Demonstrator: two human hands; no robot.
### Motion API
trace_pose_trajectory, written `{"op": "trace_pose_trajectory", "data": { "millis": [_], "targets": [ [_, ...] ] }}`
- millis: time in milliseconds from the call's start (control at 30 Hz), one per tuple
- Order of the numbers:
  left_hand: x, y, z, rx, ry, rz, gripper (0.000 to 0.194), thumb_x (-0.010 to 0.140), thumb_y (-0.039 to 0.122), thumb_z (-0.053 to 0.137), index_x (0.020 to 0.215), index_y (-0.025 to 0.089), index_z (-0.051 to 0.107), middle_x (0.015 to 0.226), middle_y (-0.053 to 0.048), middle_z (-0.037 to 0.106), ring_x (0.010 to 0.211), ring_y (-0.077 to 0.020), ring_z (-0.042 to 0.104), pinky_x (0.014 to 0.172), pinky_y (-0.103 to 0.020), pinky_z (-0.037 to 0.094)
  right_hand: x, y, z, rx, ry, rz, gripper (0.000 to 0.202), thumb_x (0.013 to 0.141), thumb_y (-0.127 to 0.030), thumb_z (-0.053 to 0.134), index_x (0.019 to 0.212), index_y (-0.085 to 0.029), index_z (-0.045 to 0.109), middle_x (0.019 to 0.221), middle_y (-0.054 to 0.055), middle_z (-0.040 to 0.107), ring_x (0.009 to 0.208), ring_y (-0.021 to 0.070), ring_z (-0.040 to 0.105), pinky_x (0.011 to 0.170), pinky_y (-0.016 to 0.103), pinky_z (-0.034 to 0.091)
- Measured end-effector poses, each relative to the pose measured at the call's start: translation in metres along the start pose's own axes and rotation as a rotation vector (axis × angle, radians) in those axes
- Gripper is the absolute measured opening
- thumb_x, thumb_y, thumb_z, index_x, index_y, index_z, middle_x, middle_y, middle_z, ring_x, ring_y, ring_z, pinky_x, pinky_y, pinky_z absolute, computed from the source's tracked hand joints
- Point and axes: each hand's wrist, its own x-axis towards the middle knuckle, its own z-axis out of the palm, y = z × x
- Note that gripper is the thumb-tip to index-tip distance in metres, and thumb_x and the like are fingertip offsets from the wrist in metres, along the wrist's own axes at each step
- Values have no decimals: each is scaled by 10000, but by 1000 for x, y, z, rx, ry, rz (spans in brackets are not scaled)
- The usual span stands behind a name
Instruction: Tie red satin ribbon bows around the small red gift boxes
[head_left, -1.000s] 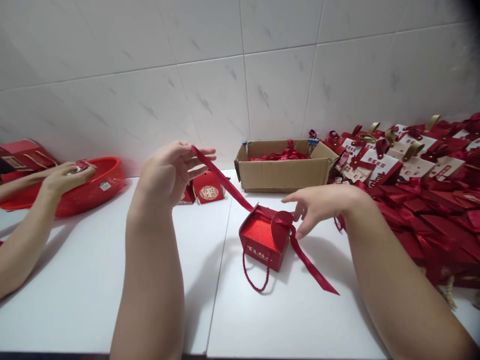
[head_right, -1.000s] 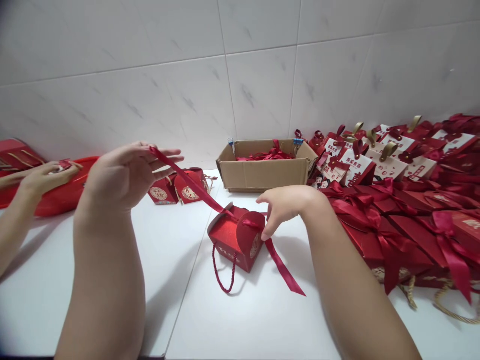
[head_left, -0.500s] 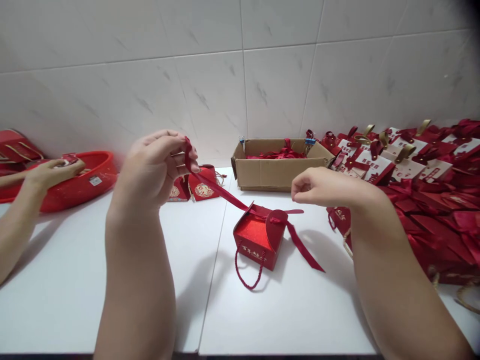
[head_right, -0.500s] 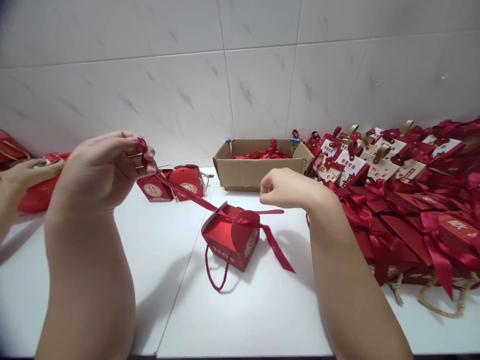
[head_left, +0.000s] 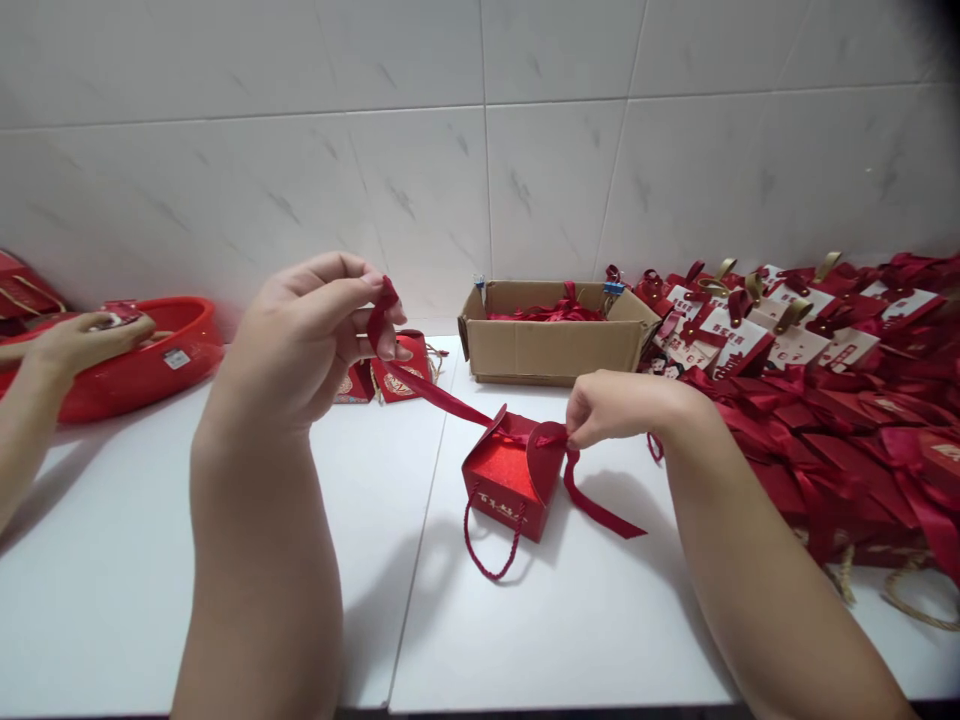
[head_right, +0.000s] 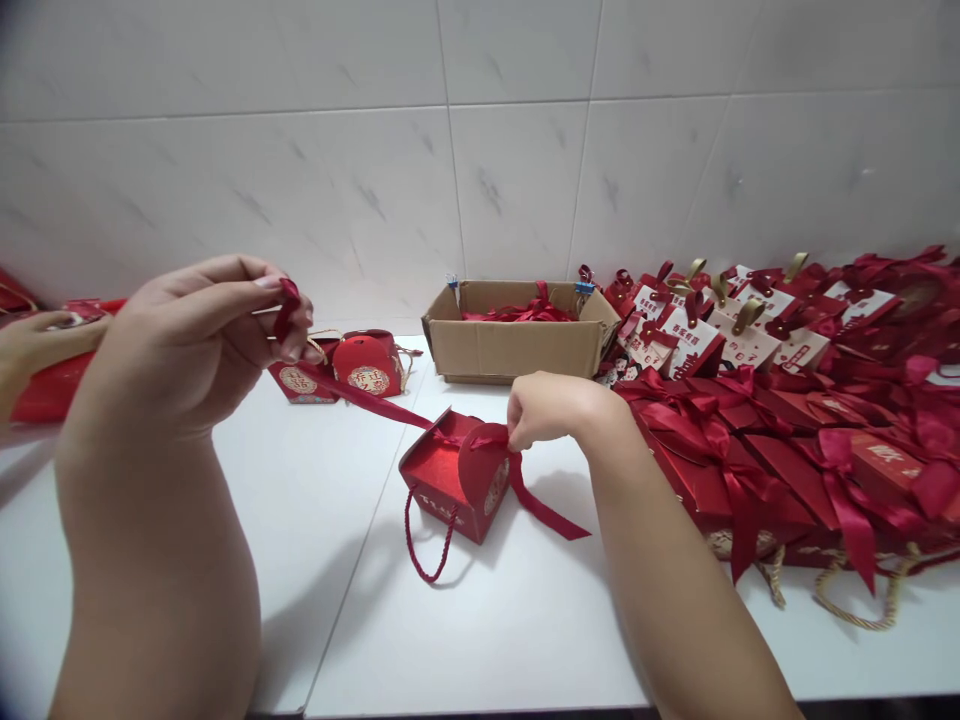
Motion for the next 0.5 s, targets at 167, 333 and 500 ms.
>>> {"op": "trace_pose_trajectory", "data": {
  "millis": [167,333,500],
  "targets": [
    [-5,6,2,74,15,-57,114,747,164,562,637,158,530,559,0,495,461,-70,460,403,-189,336,-13,-9,-9,83,187,23,109,693,-245,527,617,-175,492,599,-10,510,476,82,401,406,222,251],
    [-12,12,0,176,-58,-142,110,732,227,623,673,161,558,547,11,474,456,-68,440,399,-195,331,-27,-15,-13,301,307,-94,116,708,-195,565,815,-185,522,685,-15,545,531,74,441,454,190,318],
    [-14,12,-5,195,-143,-152,206,664,176,682,862,171,627,679,-23,590,514,-95,525,416,-206,369,-37,-9,-15,502,475,-203,224,746,-332,635,915,-189,599,713,5,578,576,87,484,484,199,353]
  ]
}}
